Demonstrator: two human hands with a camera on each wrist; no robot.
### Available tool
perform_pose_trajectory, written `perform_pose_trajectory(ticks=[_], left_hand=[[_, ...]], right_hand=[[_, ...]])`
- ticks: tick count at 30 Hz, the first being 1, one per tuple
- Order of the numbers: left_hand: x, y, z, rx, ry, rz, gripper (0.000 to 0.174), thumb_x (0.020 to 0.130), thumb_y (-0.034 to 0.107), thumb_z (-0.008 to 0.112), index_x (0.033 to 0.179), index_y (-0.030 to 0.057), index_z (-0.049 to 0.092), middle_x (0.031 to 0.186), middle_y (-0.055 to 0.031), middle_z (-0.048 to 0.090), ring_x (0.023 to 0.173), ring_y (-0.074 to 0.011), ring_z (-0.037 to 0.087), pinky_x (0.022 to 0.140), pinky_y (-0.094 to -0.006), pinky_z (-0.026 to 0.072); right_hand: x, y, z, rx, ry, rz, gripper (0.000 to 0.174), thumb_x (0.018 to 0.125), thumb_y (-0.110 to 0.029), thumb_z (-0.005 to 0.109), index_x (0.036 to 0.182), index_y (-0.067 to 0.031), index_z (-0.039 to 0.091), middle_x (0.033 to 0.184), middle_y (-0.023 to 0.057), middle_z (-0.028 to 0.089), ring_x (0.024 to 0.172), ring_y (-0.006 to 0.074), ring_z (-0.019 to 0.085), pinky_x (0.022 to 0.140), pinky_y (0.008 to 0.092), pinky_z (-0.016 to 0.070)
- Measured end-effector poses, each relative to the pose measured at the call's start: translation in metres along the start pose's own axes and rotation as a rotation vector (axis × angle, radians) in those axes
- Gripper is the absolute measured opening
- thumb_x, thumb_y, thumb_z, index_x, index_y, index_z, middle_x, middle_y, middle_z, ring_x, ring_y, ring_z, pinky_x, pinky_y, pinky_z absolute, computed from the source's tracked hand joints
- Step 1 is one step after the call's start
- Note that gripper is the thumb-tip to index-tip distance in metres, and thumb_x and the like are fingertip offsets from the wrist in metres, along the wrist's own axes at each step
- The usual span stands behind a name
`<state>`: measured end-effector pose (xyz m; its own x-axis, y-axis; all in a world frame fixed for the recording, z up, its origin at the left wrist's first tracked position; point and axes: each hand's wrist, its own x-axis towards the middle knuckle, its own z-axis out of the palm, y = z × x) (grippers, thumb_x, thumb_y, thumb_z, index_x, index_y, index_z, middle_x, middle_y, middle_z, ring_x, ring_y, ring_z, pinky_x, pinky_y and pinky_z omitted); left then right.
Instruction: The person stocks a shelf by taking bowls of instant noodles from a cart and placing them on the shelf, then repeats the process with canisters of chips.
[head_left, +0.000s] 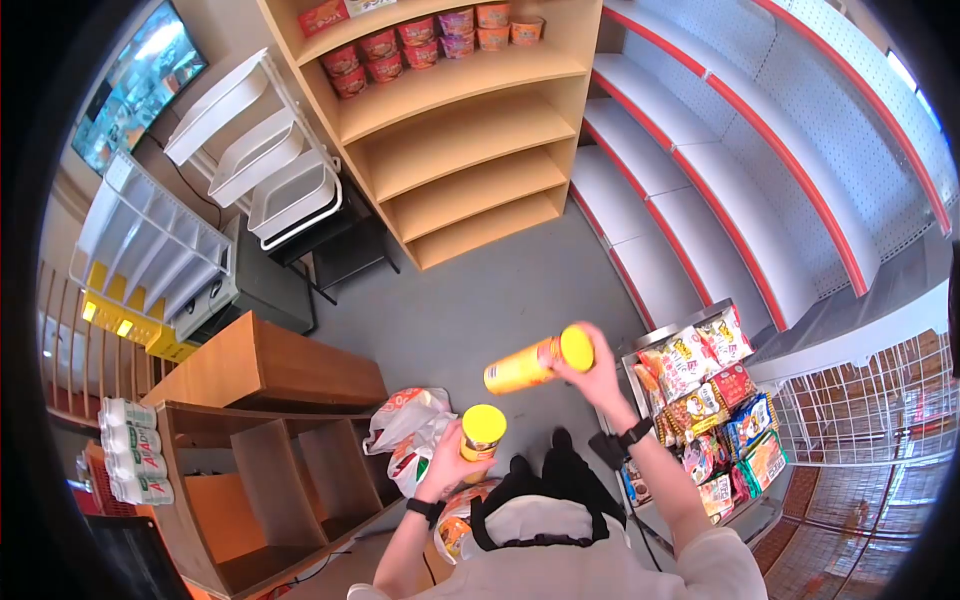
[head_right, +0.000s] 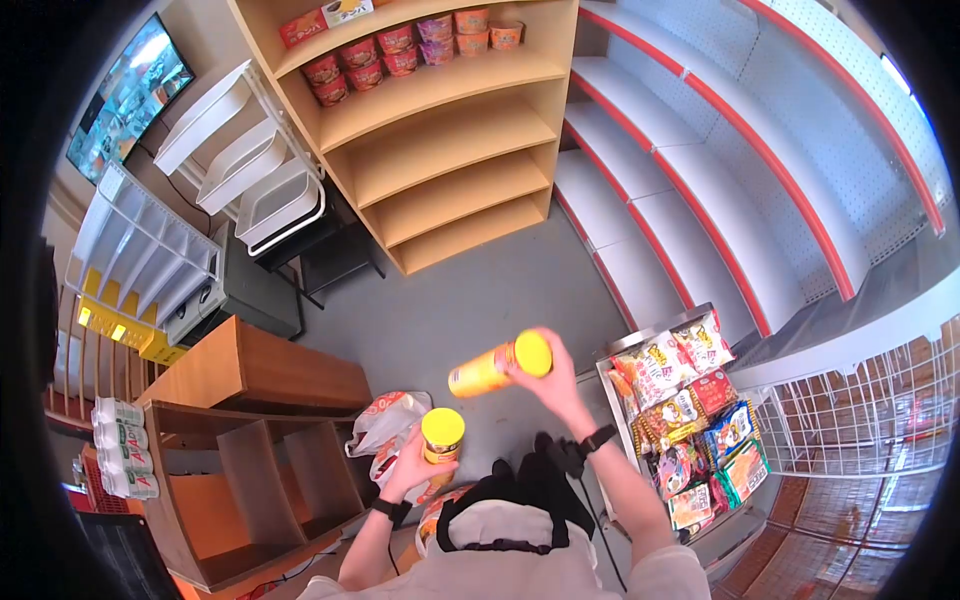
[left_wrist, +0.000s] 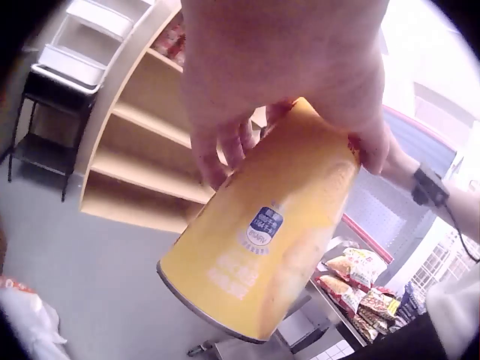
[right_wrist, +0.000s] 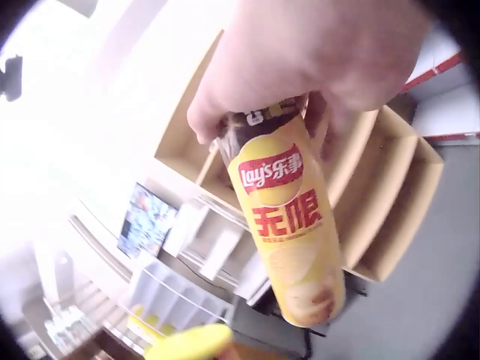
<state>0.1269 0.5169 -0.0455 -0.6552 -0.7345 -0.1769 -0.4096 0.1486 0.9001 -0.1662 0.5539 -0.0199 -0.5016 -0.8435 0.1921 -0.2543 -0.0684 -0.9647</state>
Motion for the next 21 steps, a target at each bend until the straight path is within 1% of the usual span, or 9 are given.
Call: perform_pose_trajectory(ticks=[2,4,6,10,12,16,17,20,21], left_hand=[[0.02,0.005,-0.001,0.129,-0.03,0.193,0.066,0.059,0.027,0.082,0.113,0.0031,0.052,0.12,-0.0138,0.046,0.112,-0.0288,0.049,0.093,-0.0362,0.0415],[0.046,0.017,0.001,0.114,-0.07,0.219,0.067,0.058,0.03,0.081,0.112,0.0035,0.053,0.123,-0.0147,0.044,0.112,-0.0312,0.049,0.094,-0.0388,0.0408],[0.072,0.038,0.001,0.258,-0.107,0.309,0.066,0.058,0.033,0.081,0.112,0.0043,0.053,0.126,-0.0148,0.042,0.114,-0.0333,0.046,0.095,-0.0414,0.0394],[0.126,0.073,0.003,0.359,-0.157,0.416,0.066,0.057,0.035,0.08,0.11,0.0055,0.055,0.128,-0.0159,0.041,0.118,-0.035,0.04,0.098,-0.0426,0.0349],[0.148,0.09,0.002,0.391,-0.135,0.415,0.065,0.057,0.035,0.08,0.11,0.0057,0.055,0.128,-0.0166,0.041,0.117,-0.0358,0.04,0.098,-0.0428,0.0347],[0.191,0.108,0.001,0.501,-0.075,0.425,0.061,0.058,0.033,0.079,0.109,0.0068,0.055,0.126,-0.0186,0.041,0.116,-0.0379,0.04,0.097,-0.0439,0.0351],[0.2,0.11,0.001,0.504,-0.062,0.408,0.061,0.058,0.031,0.078,0.109,0.008,0.055,0.121,-0.0195,0.043,0.113,-0.0391,0.041,0.095,-0.0449,0.036],[0.223,0.113,-0.003,0.543,-0.063,0.348,0.062,0.056,0.029,0.078,0.11,0.0084,0.055,0.117,-0.0188,0.044,0.108,-0.0394,0.043,0.093,-0.0458,0.037],[0.229,0.114,-0.004,0.586,-0.034,0.391,0.064,0.055,0.028,0.078,0.111,0.0084,0.054,0.114,-0.0179,0.045,0.105,-0.0392,0.043,0.092,-0.0457,0.0378]], right_hand=[[0.038,-0.03,-0.008,0.098,0.05,-0.051,0.057,0.071,-0.013,0.076,0.117,-0.0026,0.045,0.11,0.0063,0.053,0.103,0.0151,0.051,0.091,0.0305,0.0422],[0.072,-0.039,-0.015,0.243,0.037,-0.062,0.055,0.074,-0.007,0.072,0.121,-0.0019,0.043,0.112,0.0065,0.052,0.105,0.0146,0.051,0.092,0.0297,0.042],[0.104,-0.041,-0.018,0.35,0.02,-0.067,0.055,0.075,-0.008,0.068,0.123,0.0002,0.044,0.113,0.0061,0.053,0.106,0.0145,0.051,0.093,0.0288,0.0401],[0.162,-0.035,-0.022,0.529,-0.12,-0.028,0.054,0.075,-0.004,0.068,0.123,-0.0006,0.042,0.112,0.0062,0.053,0.104,0.0141,0.052,0.092,0.029,0.0421],[0.192,-0.035,-0.022,0.688,-0.191,0.047,0.053,0.076,-0.004,0.067,0.123,-0.0009,0.042,0.112,0.0061,0.054,0.104,0.0139,0.052,0.092,0.0287,0.042],[0.243,-0.025,-0.022,0.601,-0.348,0.002,0.05,0.077,-0.006,0.067,0.121,-0.0006,0.043,0.112,0.0061,0.055,0.103,0.0139,0.053,0.091,0.0288,0.0426],[0.253,-0.024,-0.02,0.609,-0.361,0.009,0.05,0.077,-0.006,0.067,0.121,-0.0006,0.043,0.112,0.0061,0.055,0.103,0.0139,0.053,0.091,0.0288,0.0426],[0.277,-0.023,-0.012,0.653,-0.38,0.105,0.048,0.076,-0.009,0.069,0.118,-0.0002,0.047,0.11,0.0064,0.057,0.101,0.0138,0.055,0.089,0.029,0.0438],[0.282,-0.018,-0.009,0.679,-0.401,0.149,0.047,0.076,-0.009,0.07,0.117,-0.0003,0.048,0.109,0.0064,0.058,0.1,0.0137,0.055,0.089,0.0292,0.0443]])
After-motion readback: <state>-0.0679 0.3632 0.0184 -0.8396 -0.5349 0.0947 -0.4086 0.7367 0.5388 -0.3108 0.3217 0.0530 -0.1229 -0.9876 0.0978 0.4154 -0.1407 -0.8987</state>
